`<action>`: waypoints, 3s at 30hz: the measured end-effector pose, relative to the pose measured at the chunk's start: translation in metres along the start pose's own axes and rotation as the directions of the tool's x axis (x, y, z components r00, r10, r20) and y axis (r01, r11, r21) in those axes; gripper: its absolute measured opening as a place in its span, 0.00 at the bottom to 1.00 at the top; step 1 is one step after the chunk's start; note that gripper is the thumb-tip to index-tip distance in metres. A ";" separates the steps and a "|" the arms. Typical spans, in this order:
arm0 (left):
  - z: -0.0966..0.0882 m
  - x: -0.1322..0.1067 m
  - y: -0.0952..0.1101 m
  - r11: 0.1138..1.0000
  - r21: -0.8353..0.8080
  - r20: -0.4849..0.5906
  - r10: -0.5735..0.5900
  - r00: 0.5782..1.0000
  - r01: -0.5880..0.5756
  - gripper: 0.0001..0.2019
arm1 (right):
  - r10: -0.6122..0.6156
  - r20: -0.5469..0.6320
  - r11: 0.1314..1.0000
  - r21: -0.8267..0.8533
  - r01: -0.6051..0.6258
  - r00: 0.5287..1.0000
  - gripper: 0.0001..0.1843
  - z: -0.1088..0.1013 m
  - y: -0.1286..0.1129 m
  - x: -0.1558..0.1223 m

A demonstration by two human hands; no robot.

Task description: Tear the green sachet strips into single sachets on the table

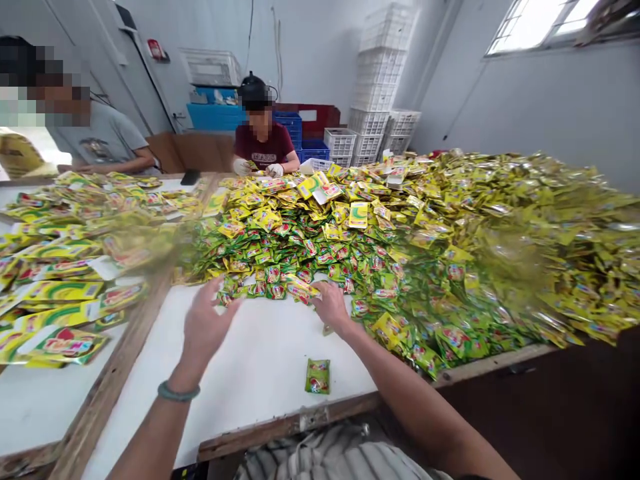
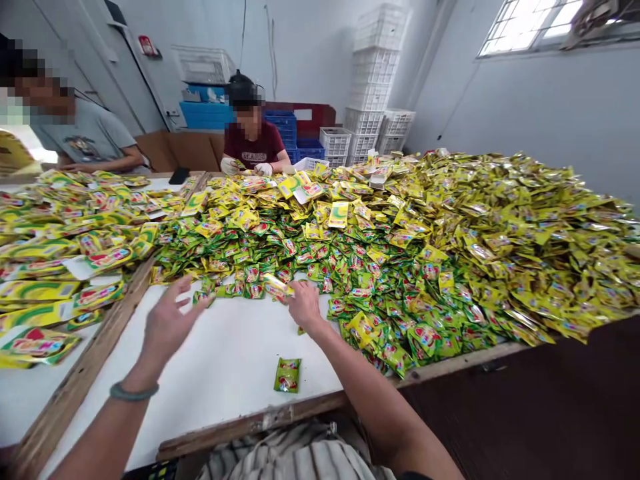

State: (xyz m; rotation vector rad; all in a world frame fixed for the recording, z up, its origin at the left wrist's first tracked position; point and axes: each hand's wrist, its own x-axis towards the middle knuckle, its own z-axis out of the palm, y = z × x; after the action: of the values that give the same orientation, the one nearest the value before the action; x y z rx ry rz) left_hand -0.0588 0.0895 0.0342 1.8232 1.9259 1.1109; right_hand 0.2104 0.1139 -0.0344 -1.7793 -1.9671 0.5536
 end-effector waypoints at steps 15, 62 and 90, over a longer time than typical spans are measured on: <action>0.073 -0.078 0.009 0.967 -0.058 0.502 -0.186 0.845 0.248 0.21 | 0.252 -0.058 0.867 -0.429 -0.253 0.966 0.22 -0.084 0.047 -0.111; 0.047 -0.108 0.027 0.426 -0.474 0.724 -0.310 0.617 0.770 0.29 | 0.087 0.206 0.910 0.381 -0.162 0.975 0.15 -0.007 0.009 -0.107; 0.044 -0.113 0.031 0.576 -0.527 0.672 -0.166 0.721 0.625 0.26 | -0.377 0.102 0.845 0.445 0.297 0.921 0.12 -0.033 -0.024 -0.080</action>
State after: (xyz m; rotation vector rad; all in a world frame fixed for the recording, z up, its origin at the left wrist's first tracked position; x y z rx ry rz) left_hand 0.0126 -0.0034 -0.0090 0.9783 1.1741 0.8445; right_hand 0.2153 0.0323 0.0025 -1.1175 -2.0253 0.9639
